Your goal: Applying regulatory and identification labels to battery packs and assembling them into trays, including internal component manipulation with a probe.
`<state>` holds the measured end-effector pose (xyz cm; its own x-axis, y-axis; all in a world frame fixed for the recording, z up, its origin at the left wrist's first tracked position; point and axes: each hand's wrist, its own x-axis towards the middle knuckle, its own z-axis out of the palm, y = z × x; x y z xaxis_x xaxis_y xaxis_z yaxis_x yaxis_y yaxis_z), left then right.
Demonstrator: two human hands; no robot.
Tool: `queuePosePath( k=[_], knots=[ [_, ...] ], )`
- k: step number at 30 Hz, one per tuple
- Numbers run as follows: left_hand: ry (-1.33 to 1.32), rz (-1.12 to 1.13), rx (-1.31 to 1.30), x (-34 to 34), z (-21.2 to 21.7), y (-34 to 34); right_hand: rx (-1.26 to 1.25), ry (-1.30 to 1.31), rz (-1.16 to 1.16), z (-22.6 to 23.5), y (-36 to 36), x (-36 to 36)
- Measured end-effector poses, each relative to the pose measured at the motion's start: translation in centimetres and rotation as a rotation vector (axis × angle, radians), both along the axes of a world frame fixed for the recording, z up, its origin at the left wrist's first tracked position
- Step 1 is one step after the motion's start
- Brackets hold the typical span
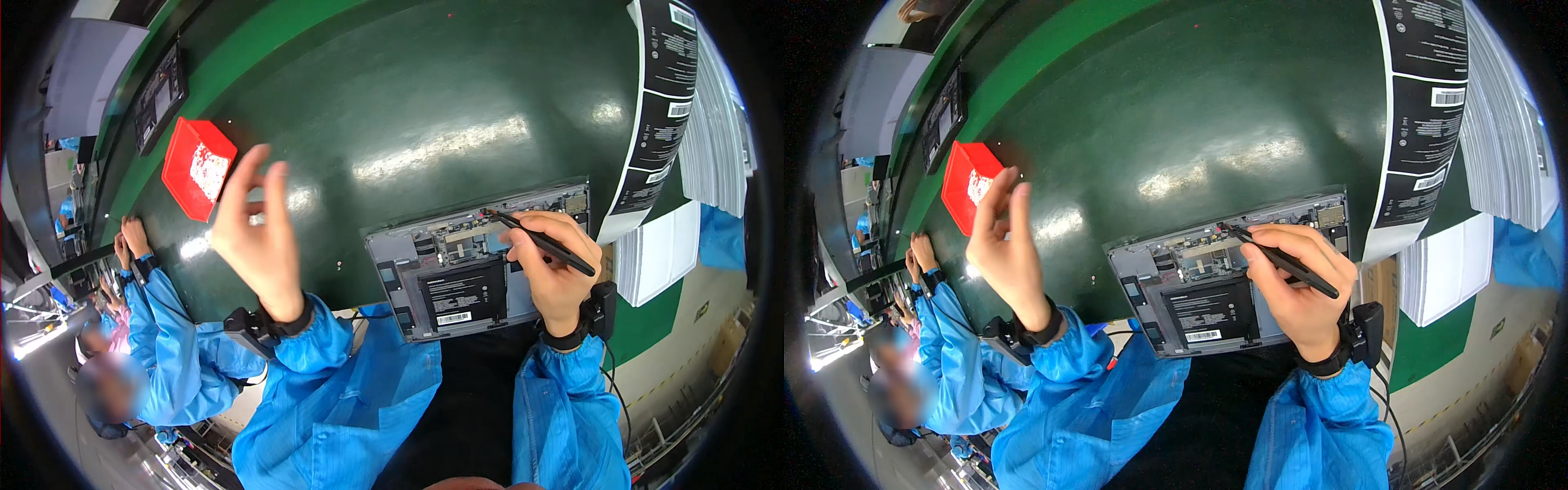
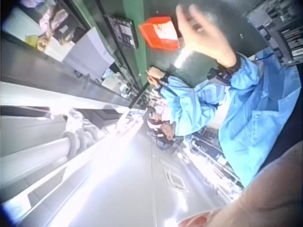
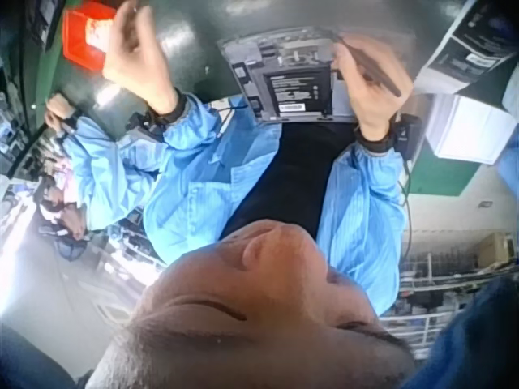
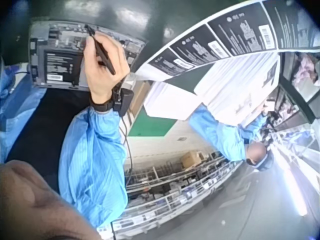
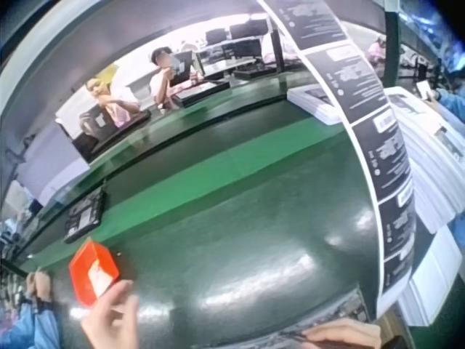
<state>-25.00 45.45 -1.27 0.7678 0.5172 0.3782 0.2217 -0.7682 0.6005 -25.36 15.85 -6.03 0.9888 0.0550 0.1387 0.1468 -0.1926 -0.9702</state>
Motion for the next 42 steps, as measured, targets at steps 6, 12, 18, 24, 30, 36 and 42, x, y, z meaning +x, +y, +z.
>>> queuePosePath(
  k=[6, 12, 18, 24, 30, 36, 42],
  knots=[
    [0.039, -0.766, 0.052, -0.4, -2.3, -7.1, 0.073, 0.127, -0.027, 0.5, -0.2, -0.2],
    [0.0, -0.842, 0.068, 0.1, -4.2, -9.4, 0.094, 0.171, -0.017, 0.6, -0.4, -0.1],
    [-0.066, -0.849, 0.026, 0.0, -4.4, -9.5, 0.133, 0.216, -0.011, 0.8, -0.6, 0.2],
    [-0.088, -0.845, 0.187, -0.1, -4.9, -9.4, 0.109, 0.224, -0.028, 0.8, 0.0, 0.6],
    [-0.104, -0.833, 0.173, 0.1, -4.8, -9.7, 0.08, 0.226, -0.025, 1.0, 0.2, 0.8],
    [0.044, -0.787, -0.047, 0.2, -4.5, -9.6, 0.097, 0.247, -0.039, 1.1, 0.5, 0.9],
    [0.16, -0.735, -0.202, 0.4, -4.0, -9.9, 0.092, 0.273, -0.039, 1.0, 0.5, 1.0]
  ],
)
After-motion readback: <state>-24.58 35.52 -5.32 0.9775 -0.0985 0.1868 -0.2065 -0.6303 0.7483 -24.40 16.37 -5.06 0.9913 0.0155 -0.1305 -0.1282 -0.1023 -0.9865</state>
